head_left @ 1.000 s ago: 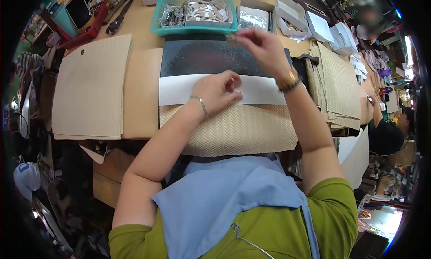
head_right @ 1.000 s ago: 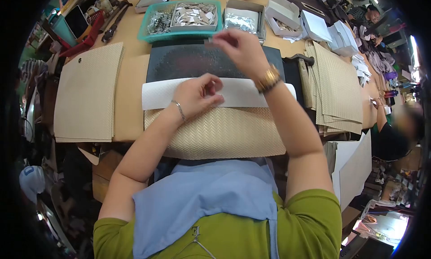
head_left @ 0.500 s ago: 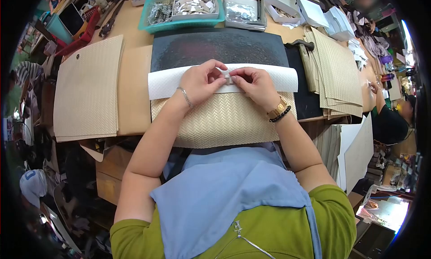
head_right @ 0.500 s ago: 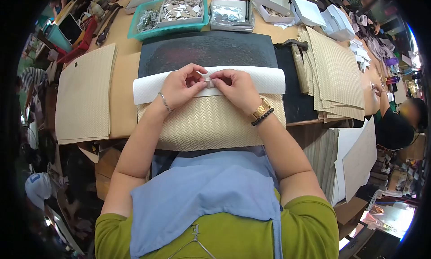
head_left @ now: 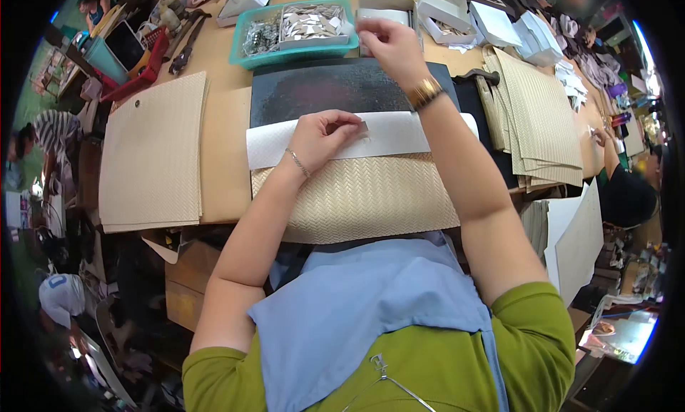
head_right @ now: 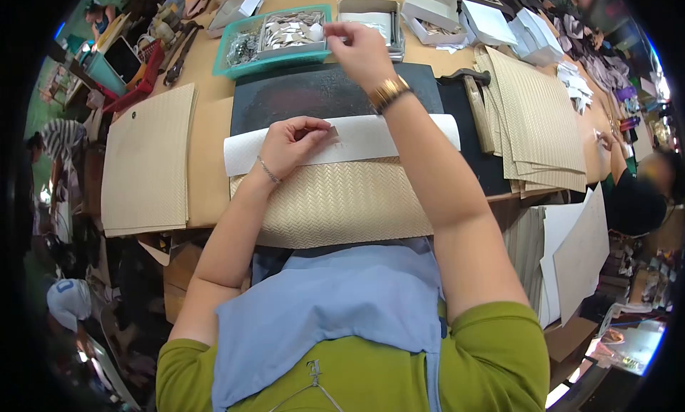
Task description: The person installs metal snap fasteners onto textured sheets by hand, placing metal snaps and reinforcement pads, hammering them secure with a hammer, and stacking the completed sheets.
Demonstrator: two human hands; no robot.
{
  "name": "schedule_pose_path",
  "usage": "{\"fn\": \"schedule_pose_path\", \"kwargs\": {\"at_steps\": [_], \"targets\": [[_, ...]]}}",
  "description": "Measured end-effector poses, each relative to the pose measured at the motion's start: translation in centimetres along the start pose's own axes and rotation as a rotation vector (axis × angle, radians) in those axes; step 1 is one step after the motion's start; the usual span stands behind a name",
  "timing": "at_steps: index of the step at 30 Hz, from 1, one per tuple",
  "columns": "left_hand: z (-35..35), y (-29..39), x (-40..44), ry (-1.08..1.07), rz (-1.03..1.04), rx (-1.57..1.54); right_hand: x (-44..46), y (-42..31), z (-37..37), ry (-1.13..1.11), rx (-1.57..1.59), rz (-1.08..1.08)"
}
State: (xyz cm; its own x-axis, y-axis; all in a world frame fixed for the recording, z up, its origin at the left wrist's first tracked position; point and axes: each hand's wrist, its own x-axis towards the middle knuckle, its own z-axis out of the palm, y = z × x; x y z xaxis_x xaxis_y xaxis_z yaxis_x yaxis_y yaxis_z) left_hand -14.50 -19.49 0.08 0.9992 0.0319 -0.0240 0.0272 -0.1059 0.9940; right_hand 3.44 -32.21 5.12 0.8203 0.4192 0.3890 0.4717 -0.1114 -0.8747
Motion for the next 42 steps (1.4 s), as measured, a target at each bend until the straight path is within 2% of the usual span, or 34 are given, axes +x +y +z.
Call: {"fn": "schedule_pose_path", "kwargs": {"at_steps": [3,4,5,6,7,10,13,16,19,21,25,31,34,42], "targets": [[-0.3,-0.3,0.2,0.014,0.013,-0.097,0.2,-1.1,0.8,-0.112,-0.13,-0.012],[-0.4,-0.4,0.2,0.025,0.019,-0.153,-0.9,-1.7,0.4,-0.228,-0.139,0.015],[-0.4,-0.3,0.3,0.031,0.037,-0.152,-2.6,-2.5,0.0,-0.341,-0.145,0.096],[-0.4,-0.3,0.3,0.04,0.054,-0.157,-4.3,-2.6,-0.5,-0.381,-0.167,0.081],[-0.3,-0.4,0.3,0.052,0.069,-0.165,-6.1,-3.9,-1.2,-0.434,-0.165,0.214],[0.0,-0.1,0.0,0.063,0.076,-0.221,-10.1,-4.7,-1.9,-0.399,-0.048,0.454],[0.3,0.1,-0.4,0.051,0.145,-0.057,-11.7,-4.1,-2.1,-0.359,0.12,0.598],[0.5,-0.3,-0.7,0.04,0.359,0.118,-12.3,-3.5,-2.1,-0.327,0.196,0.595],[0.7,0.2,-0.9,0.067,0.321,0.124,-13.0,-2.5,-2.2,-0.274,0.242,0.531],[0.7,0.8,-0.9,0.02,0.22,0.119,-14.0,-2.0,-2.0,-0.198,0.326,0.469],[0.6,0.2,-0.5,-0.088,0.13,0.171,-15.0,-1.3,-2.1,-0.235,0.288,0.496],[0.6,-0.3,-0.5,-0.036,0.189,0.217,-14.6,-1.1,-2.1,-0.28,0.231,0.515],[0.7,0.8,-0.5,-0.009,0.1,0.24,-14.5,-1.0,-1.9,-0.27,0.234,0.508],[0.9,0.2,0.0,0.0,0.059,0.161,-14.4,-0.3,-1.4,-0.21,0.161,0.451]]}}
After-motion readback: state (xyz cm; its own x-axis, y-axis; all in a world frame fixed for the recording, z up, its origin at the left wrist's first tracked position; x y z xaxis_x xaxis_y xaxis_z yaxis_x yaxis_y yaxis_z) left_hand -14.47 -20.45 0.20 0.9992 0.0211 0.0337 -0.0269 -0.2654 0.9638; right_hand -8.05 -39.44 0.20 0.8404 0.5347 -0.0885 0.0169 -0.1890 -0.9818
